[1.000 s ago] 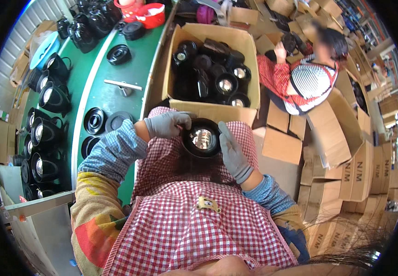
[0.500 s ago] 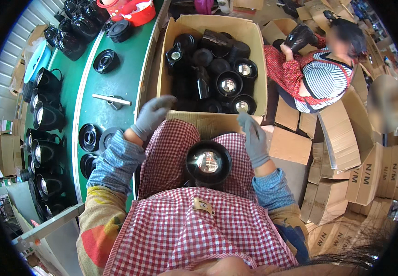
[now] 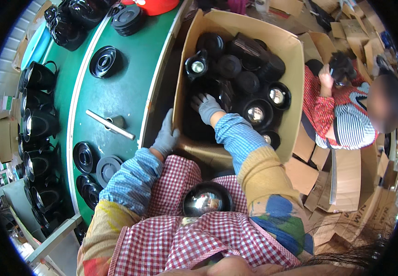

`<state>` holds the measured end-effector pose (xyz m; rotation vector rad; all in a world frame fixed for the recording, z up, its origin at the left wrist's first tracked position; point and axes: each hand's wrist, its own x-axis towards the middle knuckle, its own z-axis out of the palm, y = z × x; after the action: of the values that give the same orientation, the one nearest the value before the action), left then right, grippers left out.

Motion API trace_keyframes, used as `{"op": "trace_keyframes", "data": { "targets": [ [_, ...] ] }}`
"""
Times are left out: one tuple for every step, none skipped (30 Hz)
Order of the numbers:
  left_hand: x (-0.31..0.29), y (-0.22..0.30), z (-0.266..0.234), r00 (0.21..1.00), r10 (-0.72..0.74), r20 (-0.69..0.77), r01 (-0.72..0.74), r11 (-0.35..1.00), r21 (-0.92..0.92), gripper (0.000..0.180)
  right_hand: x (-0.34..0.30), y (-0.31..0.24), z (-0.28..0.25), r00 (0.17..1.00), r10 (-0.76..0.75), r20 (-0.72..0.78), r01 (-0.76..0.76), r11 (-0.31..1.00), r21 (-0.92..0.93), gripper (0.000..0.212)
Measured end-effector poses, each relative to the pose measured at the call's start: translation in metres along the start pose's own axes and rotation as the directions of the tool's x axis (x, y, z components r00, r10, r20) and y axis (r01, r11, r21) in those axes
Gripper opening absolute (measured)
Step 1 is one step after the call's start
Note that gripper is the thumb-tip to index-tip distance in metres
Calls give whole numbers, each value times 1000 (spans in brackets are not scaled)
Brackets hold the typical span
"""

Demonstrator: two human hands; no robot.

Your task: The person repeatedly picks up black kettle bodies and lids from a green workbench, wipes the interior of each kettle with a cloth, and uses a metal rod to press or adjust the interior. Finished kettles are placed into a cardboard box. Another worker is visible in the background performing similar actions.

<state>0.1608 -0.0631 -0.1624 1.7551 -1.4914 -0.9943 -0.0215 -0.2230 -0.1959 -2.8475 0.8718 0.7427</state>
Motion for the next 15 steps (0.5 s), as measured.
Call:
{"op": "trace_keyframes", "data": {
  "targets": [
    [-1, 0, -1, 1000, -21, 17, 22, 999, -33, 79, 20, -1, 1, 1000, -18, -11, 18, 999, -36, 54],
    [0, -19, 4, 998, 58, 25, -56, 996, -67, 80, 38, -1, 3, 999, -33, 43, 35, 998, -53, 54],
    [-3, -18, 3, 998, 45, 33, -42, 996, -81, 81, 55, -5, 3, 994, -55, 96, 62, 996, -71, 55],
    [-3, -11, 2, 998, 42, 48, -37, 994, -100, 81, 71, -6, 8, 986, -64, 151, 78, 993, -92, 56],
    [-5, -7, 2, 997, 43, 66, -35, 993, -113, 82, 88, -9, 17, 995, -42, 94, 49, 996, -77, 53],
    [-1, -1, 2, 991, 69, 112, -54, 990, -128, 82, 113, -4, 56, 998, 45, 38, -45, 999, 5, 51],
    [2, 2, 2, 983, 120, 142, -99, 984, -151, 83, 138, 0, 89, 991, 134, -12, -132, 988, 84, 50],
    [6, 7, 1, 972, 165, 169, -140, 979, -149, 84, 161, 6, 124, 972, 228, -58, -216, 962, 169, 48],
    [13, 6, 2, 965, 171, 199, -149, 981, -121, 84, 161, 8, 131, 971, 235, -46, -226, 962, 155, 48],
    [11, 2, 5, 974, 140, 179, -122, 987, -109, 85, 157, 4, 116, 988, 150, -25, -147, 986, 81, 48],
    [3, 5, 5, 990, 90, 112, -77, 990, -119, 85, 153, -3, 86, 1000, 4, 22, -4, 999, -33, 47],
    [6, 6, 7, 987, 109, 118, -98, 990, -99, 84, 144, 2, 76, 999, -29, 42, 32, 997, -65, 47],
    [6, 6, 8, 984, 128, 127, -119, 990, -78, 84, 136, 5, 67, 996, -55, 66, 61, 994, -87, 46],
    [6, 8, 8, 984, 137, 115, -131, 990, -58, 83, 133, 6, 60, 993, -90, 79, 98, 990, -106, 46],
    [5, 10, 7, 984, 145, 98, -142, 989, -38, 82, 130, 7, 53, 988, -120, 92, 131, 983, -126, 46]
  ]
}}
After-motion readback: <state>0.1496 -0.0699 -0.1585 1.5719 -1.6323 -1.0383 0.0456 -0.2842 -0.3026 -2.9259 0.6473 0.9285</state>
